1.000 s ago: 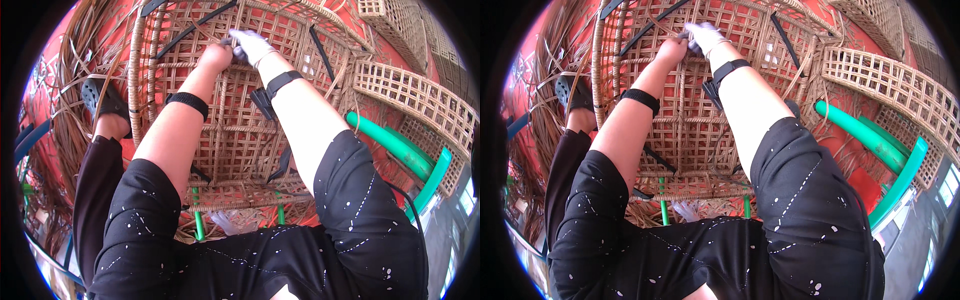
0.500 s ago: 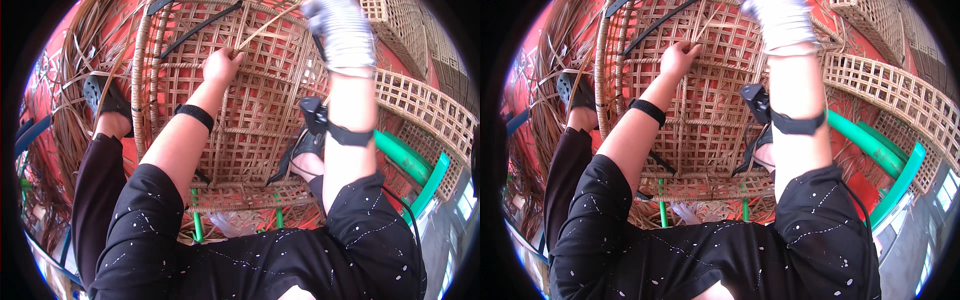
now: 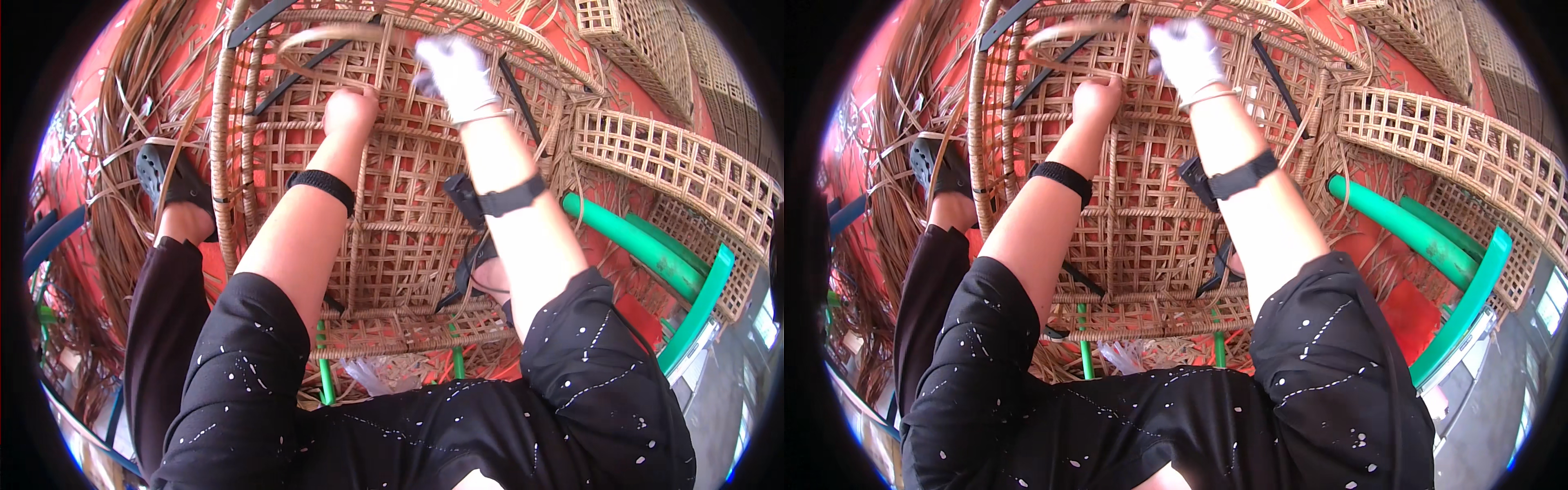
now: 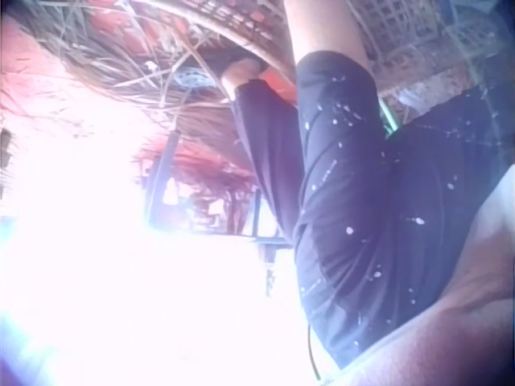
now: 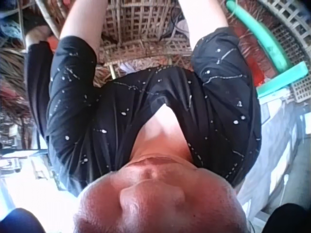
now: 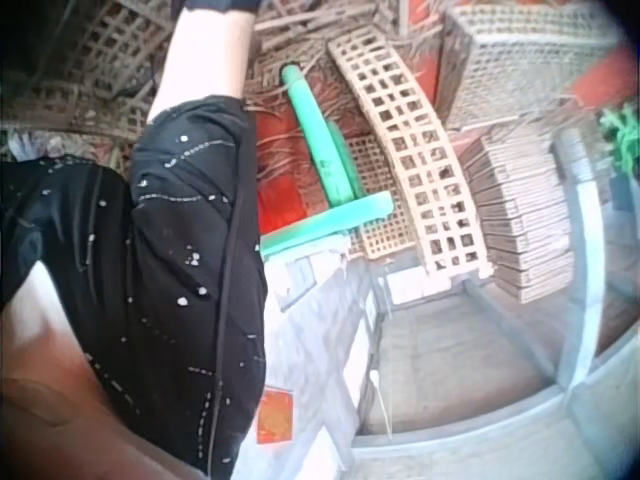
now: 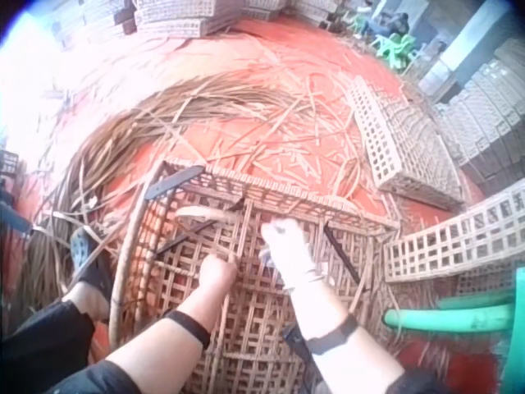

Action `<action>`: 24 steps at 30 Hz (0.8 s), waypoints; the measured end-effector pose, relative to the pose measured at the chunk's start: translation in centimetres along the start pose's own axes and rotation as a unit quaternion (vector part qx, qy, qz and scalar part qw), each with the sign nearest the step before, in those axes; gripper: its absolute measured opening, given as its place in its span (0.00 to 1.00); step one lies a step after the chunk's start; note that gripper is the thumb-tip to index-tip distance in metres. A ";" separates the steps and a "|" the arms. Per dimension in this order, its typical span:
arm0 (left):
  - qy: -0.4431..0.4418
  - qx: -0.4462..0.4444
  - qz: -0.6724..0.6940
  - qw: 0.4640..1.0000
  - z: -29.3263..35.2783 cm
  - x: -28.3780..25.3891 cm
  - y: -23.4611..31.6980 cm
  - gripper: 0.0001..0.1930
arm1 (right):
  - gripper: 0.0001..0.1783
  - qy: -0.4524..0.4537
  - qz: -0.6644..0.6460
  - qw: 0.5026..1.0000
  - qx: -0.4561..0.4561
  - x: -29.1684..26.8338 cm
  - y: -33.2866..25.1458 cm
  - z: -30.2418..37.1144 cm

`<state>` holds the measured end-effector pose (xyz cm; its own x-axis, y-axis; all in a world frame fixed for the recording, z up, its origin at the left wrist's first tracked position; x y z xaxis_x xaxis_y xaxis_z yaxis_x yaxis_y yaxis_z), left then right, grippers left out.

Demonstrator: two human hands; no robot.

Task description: The recorder is weaving rattan or bamboo strips around a furniture frame, using tools like a nail gun and pliers to secure and trim the material.

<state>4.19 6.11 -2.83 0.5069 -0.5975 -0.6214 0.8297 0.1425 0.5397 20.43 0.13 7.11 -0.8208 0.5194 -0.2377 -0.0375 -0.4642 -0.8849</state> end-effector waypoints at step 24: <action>-0.026 0.130 0.056 0.990 0.7 0.2 0.2 0.16 | 0.31 -0.084 0.458 0.884 -0.032 5.0 4.1 -2.2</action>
<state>4.24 5.50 -2.46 0.5742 -0.6299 -0.5230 0.6773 0.0065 0.7357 17.40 2.43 1.42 -0.5635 -0.1707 -0.8083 0.7151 -0.5908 -0.3738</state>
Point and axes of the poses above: each hand's wrist, its own z-axis away from the middle knuckle, its own x-axis out of the palm, y = z × x, the point moved 8 cm from there along -z, towards the middle knuckle, and after that the axes turned 2 degrees about z, right-handed, at the moved point
